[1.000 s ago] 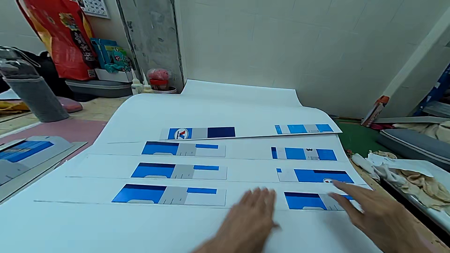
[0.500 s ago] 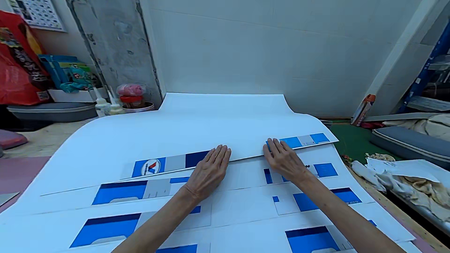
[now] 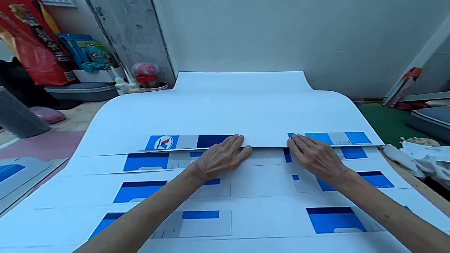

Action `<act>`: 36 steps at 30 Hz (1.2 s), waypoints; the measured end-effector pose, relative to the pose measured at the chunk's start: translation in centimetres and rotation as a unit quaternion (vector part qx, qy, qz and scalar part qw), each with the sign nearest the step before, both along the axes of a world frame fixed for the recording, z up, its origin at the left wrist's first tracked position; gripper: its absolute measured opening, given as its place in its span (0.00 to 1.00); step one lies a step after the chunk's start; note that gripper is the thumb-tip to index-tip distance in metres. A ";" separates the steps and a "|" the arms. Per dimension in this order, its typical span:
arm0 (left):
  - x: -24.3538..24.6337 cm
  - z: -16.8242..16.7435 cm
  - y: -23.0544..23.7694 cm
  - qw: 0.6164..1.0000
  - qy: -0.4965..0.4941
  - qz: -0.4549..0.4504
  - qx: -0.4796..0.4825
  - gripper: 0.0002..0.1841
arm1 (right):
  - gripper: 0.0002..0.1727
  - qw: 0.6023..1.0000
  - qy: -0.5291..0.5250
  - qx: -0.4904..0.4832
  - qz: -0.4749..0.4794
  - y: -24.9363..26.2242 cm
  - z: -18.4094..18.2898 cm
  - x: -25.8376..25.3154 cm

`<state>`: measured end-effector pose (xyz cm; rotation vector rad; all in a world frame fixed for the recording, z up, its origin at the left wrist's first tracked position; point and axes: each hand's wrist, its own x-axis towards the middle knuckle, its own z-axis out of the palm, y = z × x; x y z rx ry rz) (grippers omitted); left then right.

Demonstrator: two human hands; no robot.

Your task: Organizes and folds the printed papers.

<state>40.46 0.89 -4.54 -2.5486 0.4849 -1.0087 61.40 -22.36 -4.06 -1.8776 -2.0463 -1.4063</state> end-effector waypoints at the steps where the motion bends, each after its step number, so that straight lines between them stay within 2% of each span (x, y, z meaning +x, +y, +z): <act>1: -0.3 0.0 -0.1 1.000 0.003 -0.004 0.006 0.12 | 0.15 1.000 0.003 0.004 0.020 -0.4 -0.2 -0.5; 3: -0.6 0.0 -0.4 1.000 0.007 -0.004 0.014 0.09 | 0.17 0.998 0.006 0.015 0.066 -0.9 -0.7 -1.5; 7: -0.4 -0.2 -0.7 1.000 0.020 -0.001 0.011 0.11 | 0.15 0.993 -0.014 0.021 0.116 -0.3 -1.1 -2.7; 12: 0.0 0.5 -1.2 1.000 0.023 0.008 0.016 0.12 | 0.14 0.990 -0.008 0.025 0.139 1.0 -1.1 -3.2; 22: 0.5 4.8 -3.5 0.998 0.024 0.062 -0.012 0.09 | 0.15 0.989 -0.006 0.033 0.146 1.0 -1.2 -2.2; 24: -0.4 4.0 -3.5 0.997 0.022 0.070 -0.001 0.09 | 0.15 0.988 -0.011 0.032 0.149 0.8 -1.0 -2.5; 28: -2.0 1.4 -2.7 0.996 0.053 0.051 -0.045 0.10 | 0.20 0.987 0.011 0.015 0.158 0.9 -1.2 -2.8; 31: -2.4 0.7 -2.3 0.996 0.047 0.043 -0.057 0.16 | 0.24 0.986 0.041 0.007 0.162 0.9 -0.8 -2.7; 33: -2.3 0.7 -2.2 0.997 0.043 0.044 -0.048 0.21 | 0.24 0.987 0.039 0.004 0.154 0.6 -0.1 -2.6; 36: -1.7 0.9 -1.4 1.000 -0.001 0.014 0.006 0.14 | 0.16 0.990 -0.007 0.005 0.140 0.3 1.5 -2.7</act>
